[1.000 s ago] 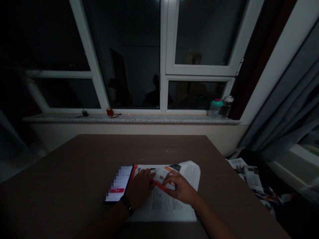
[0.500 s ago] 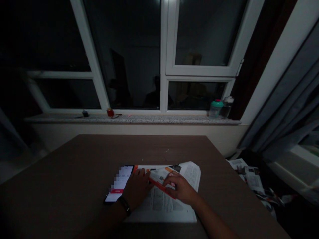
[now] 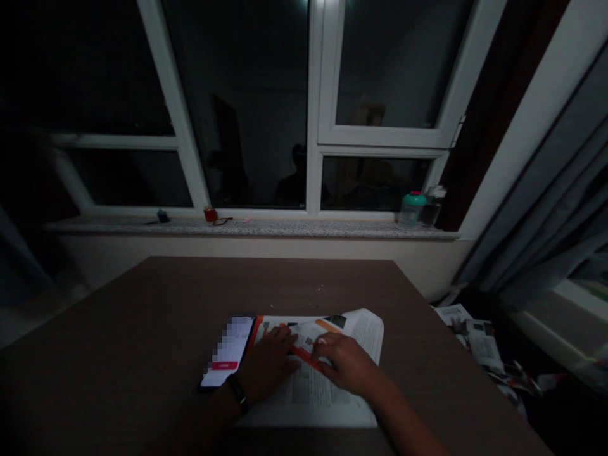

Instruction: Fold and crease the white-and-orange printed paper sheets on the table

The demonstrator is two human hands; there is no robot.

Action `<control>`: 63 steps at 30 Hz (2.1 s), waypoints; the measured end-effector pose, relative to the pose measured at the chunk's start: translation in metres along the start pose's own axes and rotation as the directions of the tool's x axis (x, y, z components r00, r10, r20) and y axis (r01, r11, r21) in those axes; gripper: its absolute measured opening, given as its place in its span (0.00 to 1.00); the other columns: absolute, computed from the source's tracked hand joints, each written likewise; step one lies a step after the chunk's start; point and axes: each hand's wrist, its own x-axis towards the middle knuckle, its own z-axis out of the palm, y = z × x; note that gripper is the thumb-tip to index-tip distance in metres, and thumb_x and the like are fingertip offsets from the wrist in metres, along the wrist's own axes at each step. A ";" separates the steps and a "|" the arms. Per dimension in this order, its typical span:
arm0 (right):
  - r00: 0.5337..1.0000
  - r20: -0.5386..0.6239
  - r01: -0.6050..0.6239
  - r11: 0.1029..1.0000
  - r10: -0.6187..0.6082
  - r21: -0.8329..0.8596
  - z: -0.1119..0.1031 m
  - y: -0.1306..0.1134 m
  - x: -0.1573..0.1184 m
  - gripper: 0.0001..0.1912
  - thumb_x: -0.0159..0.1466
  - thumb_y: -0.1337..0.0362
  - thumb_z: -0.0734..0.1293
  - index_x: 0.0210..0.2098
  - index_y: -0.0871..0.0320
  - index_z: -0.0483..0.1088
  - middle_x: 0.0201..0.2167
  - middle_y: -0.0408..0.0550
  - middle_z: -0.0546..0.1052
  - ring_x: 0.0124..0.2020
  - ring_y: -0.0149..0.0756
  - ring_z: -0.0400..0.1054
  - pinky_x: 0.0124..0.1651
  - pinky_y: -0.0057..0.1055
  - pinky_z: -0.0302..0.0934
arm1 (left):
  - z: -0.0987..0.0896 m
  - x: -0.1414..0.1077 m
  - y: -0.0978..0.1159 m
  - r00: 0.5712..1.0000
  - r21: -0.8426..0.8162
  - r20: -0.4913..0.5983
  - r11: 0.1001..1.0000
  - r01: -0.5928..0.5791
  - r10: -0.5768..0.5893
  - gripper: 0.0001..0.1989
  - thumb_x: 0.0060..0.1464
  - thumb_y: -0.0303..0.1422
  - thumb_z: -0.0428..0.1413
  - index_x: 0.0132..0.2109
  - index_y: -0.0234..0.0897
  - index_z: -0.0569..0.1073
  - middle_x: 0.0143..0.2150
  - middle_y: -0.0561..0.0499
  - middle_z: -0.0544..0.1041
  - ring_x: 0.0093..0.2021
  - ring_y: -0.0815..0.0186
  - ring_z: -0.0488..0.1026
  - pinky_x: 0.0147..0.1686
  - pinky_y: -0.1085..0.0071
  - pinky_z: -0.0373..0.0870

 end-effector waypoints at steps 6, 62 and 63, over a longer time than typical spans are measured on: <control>0.999 0.046 0.000 1.000 0.000 -0.001 -0.007 -0.005 0.004 0.08 0.63 0.67 0.63 0.38 0.52 0.74 0.38 0.46 0.78 0.42 0.38 0.72 0.46 0.31 0.62 | -0.009 -0.001 0.004 1.000 0.025 -0.005 0.999 0.030 -0.029 0.11 0.61 0.36 0.54 0.48 0.38 0.73 0.59 0.42 0.68 0.57 0.52 0.65 0.56 0.54 0.60; 0.975 0.211 -0.094 0.990 0.069 0.109 -0.004 0.003 0.022 0.23 0.52 0.67 0.74 0.48 0.55 0.73 0.38 0.45 0.72 0.38 0.36 0.66 0.41 0.28 0.60 | 0.003 -0.001 0.007 0.995 0.100 -0.026 0.990 0.100 -0.097 0.17 0.57 0.29 0.54 0.53 0.33 0.67 0.60 0.41 0.65 0.59 0.51 0.61 0.58 0.55 0.58; 0.975 0.213 -0.096 0.989 0.071 0.111 -0.005 0.003 0.022 0.23 0.52 0.67 0.74 0.47 0.55 0.73 0.38 0.45 0.72 0.38 0.36 0.66 0.41 0.28 0.59 | 0.003 -0.001 0.007 0.995 0.101 -0.023 0.990 0.095 -0.093 0.17 0.57 0.30 0.54 0.53 0.33 0.68 0.60 0.41 0.65 0.60 0.51 0.61 0.58 0.55 0.57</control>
